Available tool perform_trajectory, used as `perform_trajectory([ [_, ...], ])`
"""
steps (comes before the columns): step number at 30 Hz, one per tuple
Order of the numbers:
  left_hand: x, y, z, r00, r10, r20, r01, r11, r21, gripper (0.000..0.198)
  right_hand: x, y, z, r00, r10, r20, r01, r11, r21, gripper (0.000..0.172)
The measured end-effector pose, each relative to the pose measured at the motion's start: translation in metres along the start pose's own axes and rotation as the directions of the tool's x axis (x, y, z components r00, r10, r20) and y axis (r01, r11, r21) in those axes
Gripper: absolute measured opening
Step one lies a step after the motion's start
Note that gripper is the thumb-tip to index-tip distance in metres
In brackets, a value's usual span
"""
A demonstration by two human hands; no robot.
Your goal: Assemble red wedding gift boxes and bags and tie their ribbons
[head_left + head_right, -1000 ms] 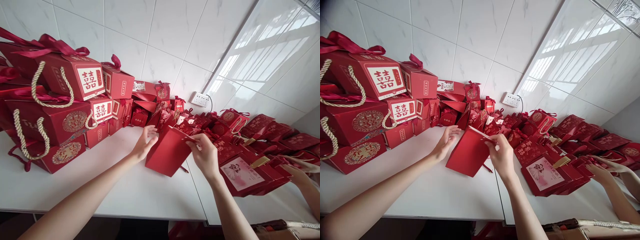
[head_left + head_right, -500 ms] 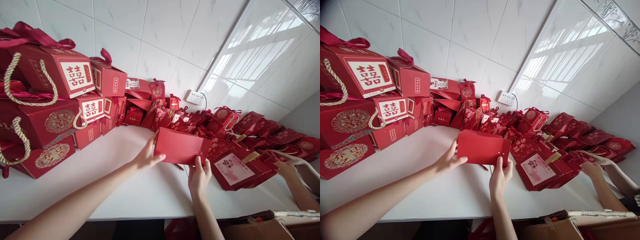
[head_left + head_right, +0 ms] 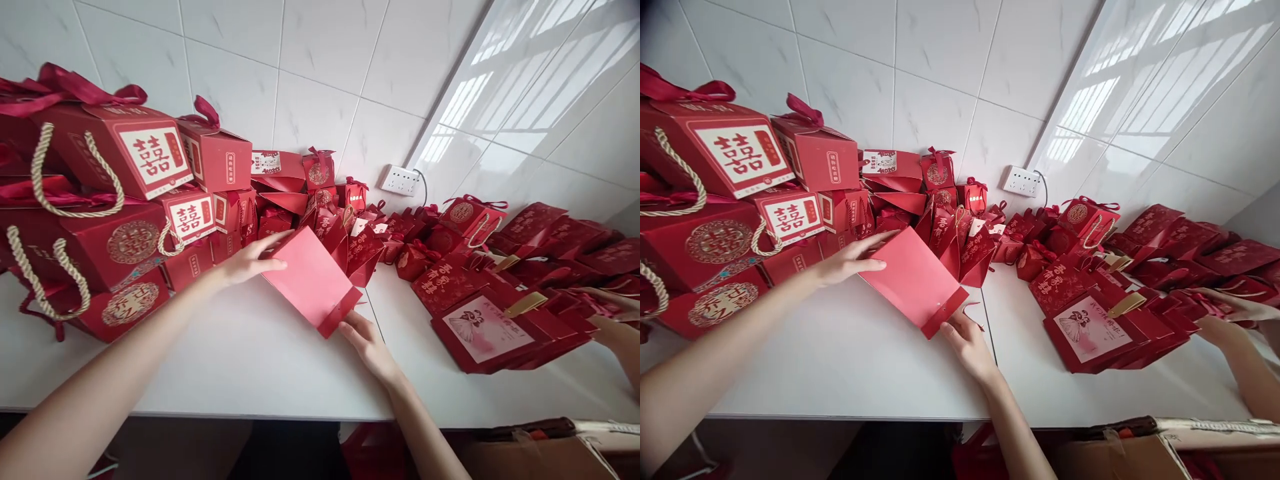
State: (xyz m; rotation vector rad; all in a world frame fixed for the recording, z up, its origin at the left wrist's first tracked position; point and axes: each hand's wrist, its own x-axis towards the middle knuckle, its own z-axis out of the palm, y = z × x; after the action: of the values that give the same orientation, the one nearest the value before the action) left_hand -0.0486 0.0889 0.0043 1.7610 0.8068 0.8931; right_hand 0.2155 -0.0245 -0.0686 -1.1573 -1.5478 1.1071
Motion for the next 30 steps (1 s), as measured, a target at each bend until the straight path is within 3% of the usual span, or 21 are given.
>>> perform_trajectory([
  [4,-0.003,0.025,-0.024,0.992,-0.127,-0.005,0.124,0.959,0.256,0.082,0.001,0.007,0.001,1.000,-0.012,-0.025,0.007,0.981,-0.194,0.034],
  [8,0.002,0.055,-0.033,0.958,-0.273,-0.085,0.272,0.775,0.571,0.078,0.000,0.013,0.001,0.998,-0.059,-0.005,0.053,0.931,-0.362,0.029],
  [14,0.015,0.093,-0.031,0.935,-0.314,-0.162,0.332,0.622,0.709,0.079,-0.001,0.013,0.000,0.992,-0.121,0.042,0.127,0.883,-0.452,0.027],
  [21,0.021,0.128,-0.021,0.957,-0.177,-0.228,0.288,0.530,0.798,0.073,-0.002,0.012,0.001,0.982,-0.180,0.054,0.184,0.870,-0.457,0.024],
  [26,0.026,0.139,-0.028,0.955,0.023,-0.295,0.208,0.654,0.727,0.071,-0.004,0.010,0.002,0.980,-0.193,0.043,0.192,0.882,-0.431,0.023],
  [30,0.017,0.133,-0.025,0.925,0.232,-0.301,0.007,0.781,0.624,0.066,-0.004,0.011,0.001,0.977,-0.212,0.000,0.196,0.902,-0.384,0.021],
])
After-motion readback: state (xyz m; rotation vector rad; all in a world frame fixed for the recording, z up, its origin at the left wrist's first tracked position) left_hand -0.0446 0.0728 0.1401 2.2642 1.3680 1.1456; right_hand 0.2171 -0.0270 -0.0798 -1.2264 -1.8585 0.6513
